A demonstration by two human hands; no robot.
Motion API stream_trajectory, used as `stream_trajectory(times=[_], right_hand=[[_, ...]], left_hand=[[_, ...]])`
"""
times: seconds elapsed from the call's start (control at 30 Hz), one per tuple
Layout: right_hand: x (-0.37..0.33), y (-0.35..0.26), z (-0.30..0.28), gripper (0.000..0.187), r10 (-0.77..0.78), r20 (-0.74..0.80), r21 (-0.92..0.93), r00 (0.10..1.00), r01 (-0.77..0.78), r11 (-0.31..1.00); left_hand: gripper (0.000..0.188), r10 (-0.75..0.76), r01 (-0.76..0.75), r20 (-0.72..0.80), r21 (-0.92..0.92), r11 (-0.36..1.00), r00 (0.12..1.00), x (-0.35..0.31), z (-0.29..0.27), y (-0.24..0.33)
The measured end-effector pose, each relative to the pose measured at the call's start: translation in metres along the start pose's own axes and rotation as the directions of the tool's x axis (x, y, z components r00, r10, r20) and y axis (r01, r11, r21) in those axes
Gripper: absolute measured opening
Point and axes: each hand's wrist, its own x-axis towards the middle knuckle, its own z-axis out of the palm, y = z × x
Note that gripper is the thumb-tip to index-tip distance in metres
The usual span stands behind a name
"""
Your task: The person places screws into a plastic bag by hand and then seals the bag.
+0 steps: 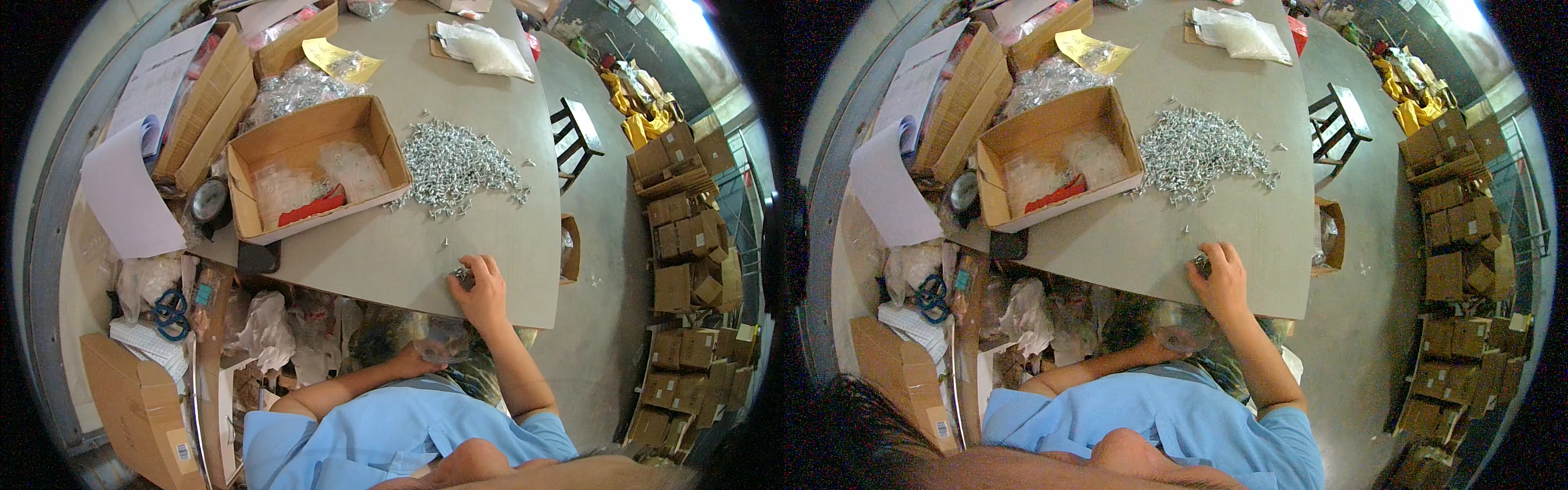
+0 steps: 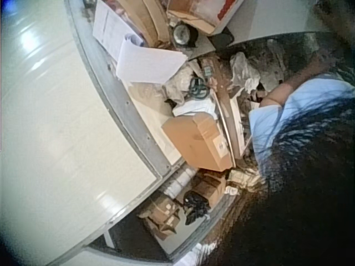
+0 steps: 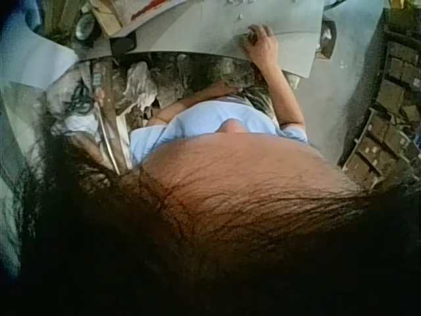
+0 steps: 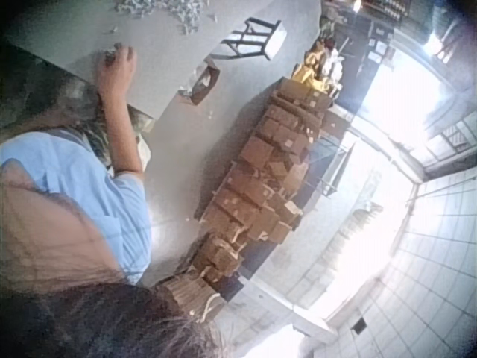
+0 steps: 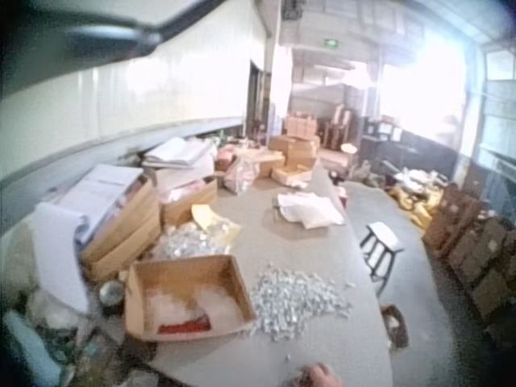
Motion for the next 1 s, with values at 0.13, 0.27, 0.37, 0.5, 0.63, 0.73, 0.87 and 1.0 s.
stream_trajectory(times=[0.13,0.27,0.37,0.5,0.63,0.73,0.87,1.0], right_hand=[[0.001,0.002,0.001,0.022,-0.138,-0.022,-0.048,0.99,0.137,0.989],[-0.002,0.001,-0.002,0.016,-0.123,0.061,-0.04,0.99,0.126,0.991],[-0.01,-0.005,-0.015,0.014,-0.142,0.294,-0.02,0.945,0.155,0.988],[0.005,-0.016,-0.041,0.015,-0.108,0.751,0.189,0.651,-0.055,0.98],[0.053,0.015,-0.018,0.022,0.034,0.351,0.019,0.936,-0.043,0.999],[0.087,0.031,-0.004,0.027,-0.041,0.102,-0.007,0.994,0.042,0.999],[0.103,0.028,0.005,0.024,-0.184,0.082,-0.077,0.98,0.19,0.979],[0.102,0.031,0.011,0.018,-0.167,0.094,-0.11,0.982,0.177,0.978]], left_hand=[[0.033,-0.072,0.07,0.031,0.057,0.996,0.997,0.002,0.0,-0.006],[0.037,-0.13,0.128,0.008,0.144,0.981,0.991,0.001,-0.003,0.006],[0.036,-0.086,0.076,0.078,0.126,0.989,0.993,0.004,-0.003,-0.007],[0.036,-0.056,0.056,0.037,0.0,0.998,0.998,0.001,-0.006,0.007],[0.039,-0.062,0.065,0.107,-0.025,0.998,0.992,0.004,-0.006,-0.01],[0.043,-0.076,0.078,0.145,-0.011,0.997,0.987,0.004,-0.008,-0.02],[0.048,-0.093,0.091,0.062,0.034,0.995,0.994,0.0,-0.002,-0.028],[0.05,-0.138,0.137,0.083,0.018,0.99,0.987,0.0,-0.002,-0.026]])
